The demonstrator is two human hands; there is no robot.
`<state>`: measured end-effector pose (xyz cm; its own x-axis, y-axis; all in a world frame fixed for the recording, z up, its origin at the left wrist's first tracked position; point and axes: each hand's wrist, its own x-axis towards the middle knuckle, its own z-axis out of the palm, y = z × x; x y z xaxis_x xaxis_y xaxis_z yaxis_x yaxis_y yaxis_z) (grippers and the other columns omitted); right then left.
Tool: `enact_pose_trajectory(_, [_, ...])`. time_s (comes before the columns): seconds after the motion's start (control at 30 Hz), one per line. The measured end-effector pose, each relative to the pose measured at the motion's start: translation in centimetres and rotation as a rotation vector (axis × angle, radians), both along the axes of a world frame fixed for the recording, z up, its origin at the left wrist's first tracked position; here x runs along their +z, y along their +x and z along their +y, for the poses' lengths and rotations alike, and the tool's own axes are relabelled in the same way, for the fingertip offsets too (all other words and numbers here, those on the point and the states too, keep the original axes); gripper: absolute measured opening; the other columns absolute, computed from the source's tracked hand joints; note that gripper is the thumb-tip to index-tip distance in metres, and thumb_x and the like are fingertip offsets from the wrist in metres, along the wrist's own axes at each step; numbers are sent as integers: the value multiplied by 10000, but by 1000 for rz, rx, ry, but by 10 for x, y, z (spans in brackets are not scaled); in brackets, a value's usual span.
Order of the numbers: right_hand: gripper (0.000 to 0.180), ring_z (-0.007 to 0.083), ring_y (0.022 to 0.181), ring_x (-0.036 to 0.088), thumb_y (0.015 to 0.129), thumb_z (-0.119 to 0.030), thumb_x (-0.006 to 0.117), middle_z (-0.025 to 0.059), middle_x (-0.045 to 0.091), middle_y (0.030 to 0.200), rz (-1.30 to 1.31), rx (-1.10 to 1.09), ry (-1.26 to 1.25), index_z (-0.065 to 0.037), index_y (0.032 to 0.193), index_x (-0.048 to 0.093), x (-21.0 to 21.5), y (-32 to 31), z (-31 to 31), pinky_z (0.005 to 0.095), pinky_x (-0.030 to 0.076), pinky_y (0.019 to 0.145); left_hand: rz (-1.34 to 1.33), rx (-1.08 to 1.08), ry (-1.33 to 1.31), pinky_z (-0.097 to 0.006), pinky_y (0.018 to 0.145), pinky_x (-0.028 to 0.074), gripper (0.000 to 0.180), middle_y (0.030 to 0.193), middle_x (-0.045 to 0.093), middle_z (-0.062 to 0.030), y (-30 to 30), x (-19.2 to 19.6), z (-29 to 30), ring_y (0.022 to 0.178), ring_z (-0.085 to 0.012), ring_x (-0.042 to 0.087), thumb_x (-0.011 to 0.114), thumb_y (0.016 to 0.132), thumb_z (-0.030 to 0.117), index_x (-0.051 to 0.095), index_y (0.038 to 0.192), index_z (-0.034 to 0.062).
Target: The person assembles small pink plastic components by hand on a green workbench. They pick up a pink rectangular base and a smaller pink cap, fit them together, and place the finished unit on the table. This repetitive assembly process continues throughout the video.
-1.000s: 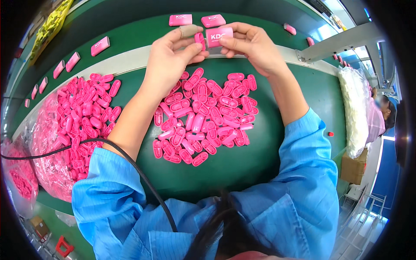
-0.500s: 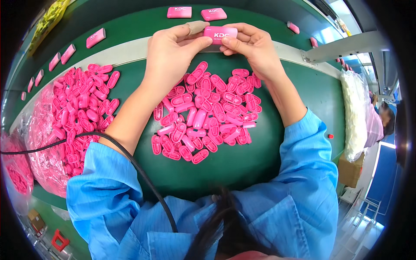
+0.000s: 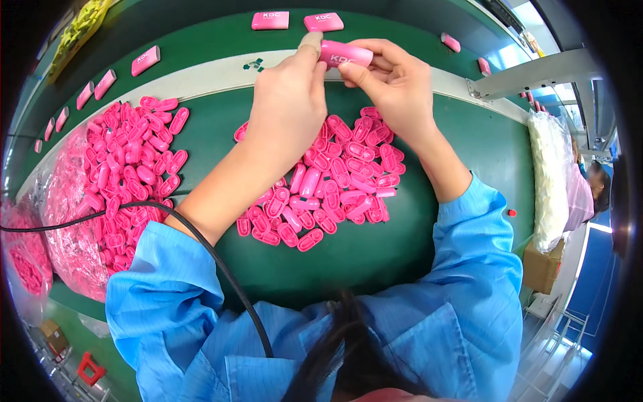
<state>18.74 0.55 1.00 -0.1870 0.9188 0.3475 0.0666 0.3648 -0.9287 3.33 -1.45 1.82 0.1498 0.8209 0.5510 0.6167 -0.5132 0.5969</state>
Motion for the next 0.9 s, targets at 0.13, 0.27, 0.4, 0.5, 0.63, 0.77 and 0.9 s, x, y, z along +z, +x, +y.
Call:
enact_pose_trajectory(0.13, [217, 93, 731, 612, 766, -58, 654, 69, 650, 813, -55, -109, 88, 32, 956, 599, -1, -5, -3, 212, 502, 667, 20, -39, 214, -372, 556, 460, 302, 758, 581, -231, 1, -1, 4, 637, -337, 606, 503, 826, 22, 517, 1126, -15])
enact_pose_trajectory(0.27, [269, 89, 674, 600, 754, -144, 683, 56, 639, 755, -28, -12, -96, 19, 953, 607, -1, 8, 21, 207, 481, 626, -86, -129, 27, -378, 593, 465, 365, 760, 612, -173, -11, -18, 21, 680, -294, 619, 552, 801, 69, 492, 1152, -13])
enact_pose_trajectory(0.4, [356, 65, 643, 575, 725, -235, 718, 55, 625, 762, -128, -175, -143, 11, 960, 613, -20, 42, 60, 205, 458, 605, 221, -148, -51, -336, 602, 469, 334, 727, 602, -133, -32, 11, 26, 639, -239, 586, 637, 731, 120, 579, 1034, -6])
enact_pose_trajectory(0.5, [352, 98, 713, 580, 776, -149, 667, 68, 608, 914, -71, -291, -134, 38, 1058, 570, -27, 53, 78, 196, 477, 678, 430, -289, -410, -321, 596, 471, 230, 690, 597, -127, -36, 37, 17, 596, -240, 576, 699, 656, 140, 641, 801, -29])
enact_pose_trajectory(0.63, [372, 120, 728, 599, 786, -137, 652, 100, 608, 978, -49, -396, -41, 54, 1089, 553, -25, 58, 87, 195, 486, 681, 561, -330, -445, -314, 598, 475, 179, 639, 597, -151, -40, 38, 9, 605, -237, 600, 678, 656, 96, 626, 774, -29])
enact_pose_trajectory(0.77, [340, 213, 750, 617, 787, -202, 617, 165, 615, 975, -516, -573, 61, 10, 1053, 595, -23, 97, 106, 295, 493, 694, 435, -297, -322, -292, 577, 479, 163, 674, 603, -143, -36, 33, 8, 602, -208, 602, 645, 716, 91, 610, 825, -24])
enact_pose_trajectory(0.9, [421, 345, 971, 549, 803, -370, 514, 225, 596, 982, -1165, -895, 399, -43, 1052, 609, -52, 176, 145, 401, 424, 841, 68, -280, -334, -257, 548, 482, 175, 735, 613, -111, -24, 33, 12, 616, -151, 608, 608, 795, 107, 581, 930, -1])
